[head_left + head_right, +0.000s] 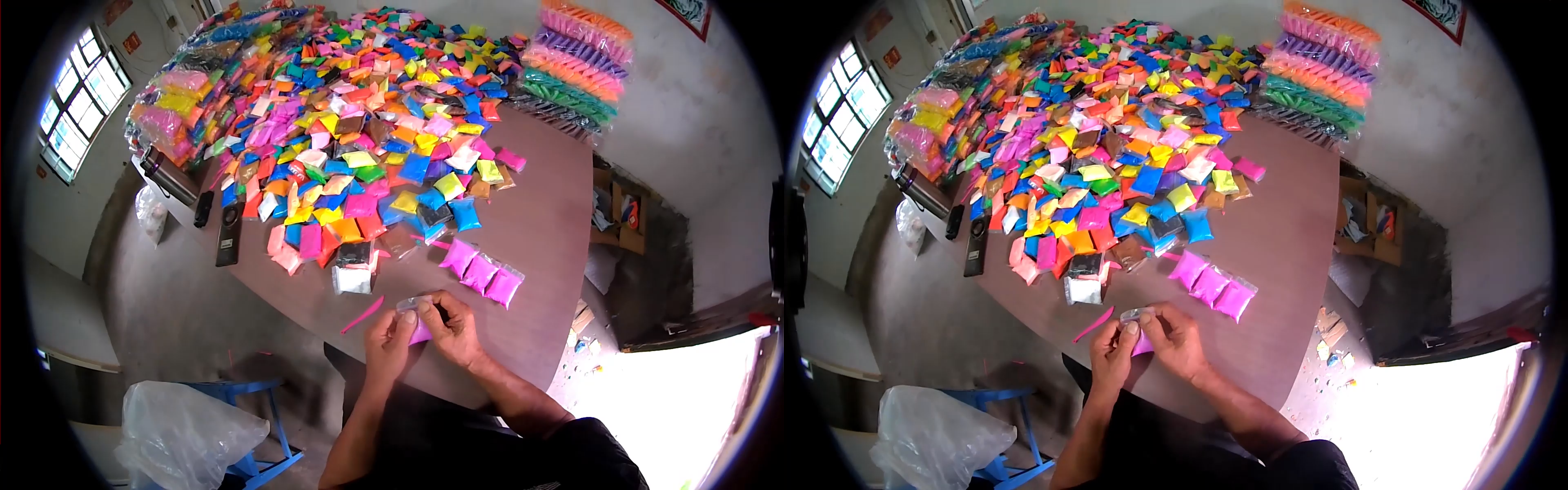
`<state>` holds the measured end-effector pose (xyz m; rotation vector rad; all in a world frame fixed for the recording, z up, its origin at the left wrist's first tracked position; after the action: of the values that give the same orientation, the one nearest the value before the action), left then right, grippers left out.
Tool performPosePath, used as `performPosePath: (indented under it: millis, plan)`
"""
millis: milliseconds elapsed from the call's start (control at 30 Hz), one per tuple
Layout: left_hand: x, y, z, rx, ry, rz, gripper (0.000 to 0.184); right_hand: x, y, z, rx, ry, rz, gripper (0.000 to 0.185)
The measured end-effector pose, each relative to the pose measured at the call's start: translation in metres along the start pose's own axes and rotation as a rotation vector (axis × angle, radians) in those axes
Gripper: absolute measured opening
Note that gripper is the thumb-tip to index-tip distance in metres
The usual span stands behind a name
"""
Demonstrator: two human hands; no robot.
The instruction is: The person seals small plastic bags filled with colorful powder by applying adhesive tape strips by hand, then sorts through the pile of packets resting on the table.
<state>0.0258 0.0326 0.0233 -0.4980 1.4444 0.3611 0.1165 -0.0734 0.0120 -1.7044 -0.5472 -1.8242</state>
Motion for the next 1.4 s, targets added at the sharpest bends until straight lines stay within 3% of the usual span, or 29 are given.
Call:
performPosePath:
  millis: [200, 267, 467, 600, 700, 767, 967, 1033, 1200, 1400]
  plan:
    - [-0.007, -0.007, 0.000, -0.007, -0.031, -0.045, 0.021, -0.005, 0.005, 0.000, -0.087, 0.037, -0.069, 0.018]
    - [-0.008, -0.004, -0.001, 0.072, 0.010, 0.119, 0.025, -0.007, 0.004, 0.000, -0.109, 0.037, -0.077, 0.019]
    - [0.002, -0.001, -0.002, 0.026, -0.010, 0.193, 0.027, 0.000, -0.001, -0.002, -0.122, 0.040, -0.147, 0.021]
    - [0.008, -0.002, -0.003, 0.072, 0.032, 0.101, 0.028, -0.003, 0.003, -0.004, -0.142, 0.042, -0.194, 0.021]
    - [0.006, -0.004, -0.006, 0.080, -0.055, 0.007, 0.029, -0.010, 0.006, -0.002, -0.228, 0.062, -0.193, 0.023]
    - [0.010, -0.001, -0.007, 0.125, 0.042, 0.090, 0.032, -0.008, 0.006, -0.002, -0.213, 0.061, -0.191, 0.025]
    - [0.024, 0.009, -0.006, 0.124, 0.037, 0.024, 0.024, -0.001, 0.006, -0.002, -0.120, 0.062, -0.271, 0.027]
    - [0.024, 0.007, -0.005, 0.153, 0.062, -0.114, 0.024, -0.002, 0.005, -0.004, -0.043, -0.054, -0.093, 0.025]
    - [0.010, 0.001, -0.007, 0.169, -0.012, -0.152, 0.023, 0.000, 0.012, -0.008, -0.011, -0.045, -0.082, 0.022]
    - [0.019, 0.010, -0.007, 0.151, -0.041, 0.046, 0.018, 0.007, 0.008, -0.020, -0.028, -0.042, -0.057, 0.016]
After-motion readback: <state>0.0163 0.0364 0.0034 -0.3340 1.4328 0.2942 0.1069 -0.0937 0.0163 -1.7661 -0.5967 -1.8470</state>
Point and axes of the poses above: each hand's wrist, its own z-axis towards the middle knuckle, its own y-axis out of the back of the hand, x = y × z, the point moved 4 cm from there along z, towards the middle knuckle, and after that the axes turned 6 degrees about x, right-handed, at the moved point
